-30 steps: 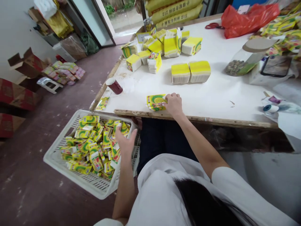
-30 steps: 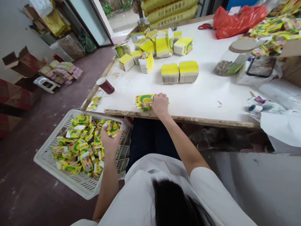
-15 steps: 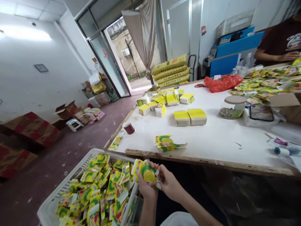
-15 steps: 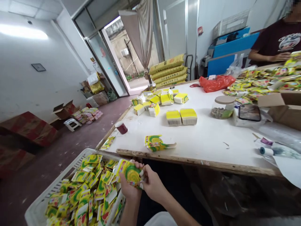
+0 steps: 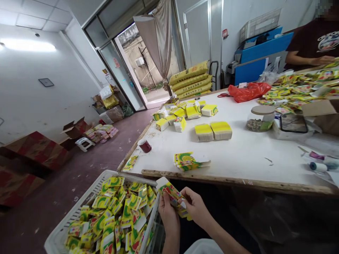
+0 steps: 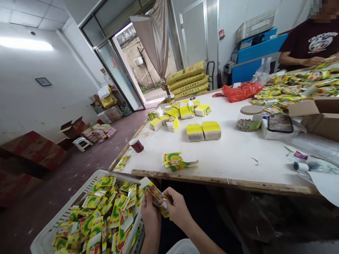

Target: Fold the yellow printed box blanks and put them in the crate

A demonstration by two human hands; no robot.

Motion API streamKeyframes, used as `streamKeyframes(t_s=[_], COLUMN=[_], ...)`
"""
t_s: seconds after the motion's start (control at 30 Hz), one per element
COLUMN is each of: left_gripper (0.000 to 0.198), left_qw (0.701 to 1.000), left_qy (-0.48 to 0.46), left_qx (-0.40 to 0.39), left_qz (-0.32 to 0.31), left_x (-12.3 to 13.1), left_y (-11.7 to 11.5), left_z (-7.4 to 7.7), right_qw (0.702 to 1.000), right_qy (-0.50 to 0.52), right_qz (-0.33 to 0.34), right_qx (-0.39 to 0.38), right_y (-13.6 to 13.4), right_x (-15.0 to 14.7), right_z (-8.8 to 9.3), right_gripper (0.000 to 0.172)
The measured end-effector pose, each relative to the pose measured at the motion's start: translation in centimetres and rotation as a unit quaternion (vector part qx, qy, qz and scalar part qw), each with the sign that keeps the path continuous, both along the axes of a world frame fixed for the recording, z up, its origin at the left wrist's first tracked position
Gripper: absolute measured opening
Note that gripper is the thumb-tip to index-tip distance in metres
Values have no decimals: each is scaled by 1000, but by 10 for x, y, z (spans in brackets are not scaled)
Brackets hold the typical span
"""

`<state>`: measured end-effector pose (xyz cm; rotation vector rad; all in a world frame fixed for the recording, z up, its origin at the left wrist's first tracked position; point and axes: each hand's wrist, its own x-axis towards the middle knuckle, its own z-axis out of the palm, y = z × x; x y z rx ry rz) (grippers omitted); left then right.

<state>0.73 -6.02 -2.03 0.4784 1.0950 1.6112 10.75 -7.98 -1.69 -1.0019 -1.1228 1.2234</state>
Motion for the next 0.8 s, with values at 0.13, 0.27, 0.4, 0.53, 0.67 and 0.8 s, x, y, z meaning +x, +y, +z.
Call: streamKeyframes(t_s=[0.13,0.27,0.4,0.53,0.67,0.8], left_gripper=[58,77,93,56,70,73], left_qw=[998,965,821,793,817,809], left_qy=[51,222,444,446,496,522], left_qx=[21,117,101,97,70,98], left_qz=[-1,-81,-345,-404,-287,-251], left_x=[-21,-63,-68,-39,-23,-25], left_y=[10,14,1,-14,-20,-19], left_z=[9,26,38,34,21,13], right_qw=[996,930,870,901,962,995], right_qy=[-66,-328,-411,-329,-139,7], right_qz=[-31,-20,35,-88,-212,-86], right_qx=[45,165,269,270,103,-54], right_y=[0,-6,-15,-18,-13,-4], right_x=[13,35,31,22,22,22], right_z=[-1,7,10,-1,-13,-17], right_gripper=[8,25,20,23,53,53])
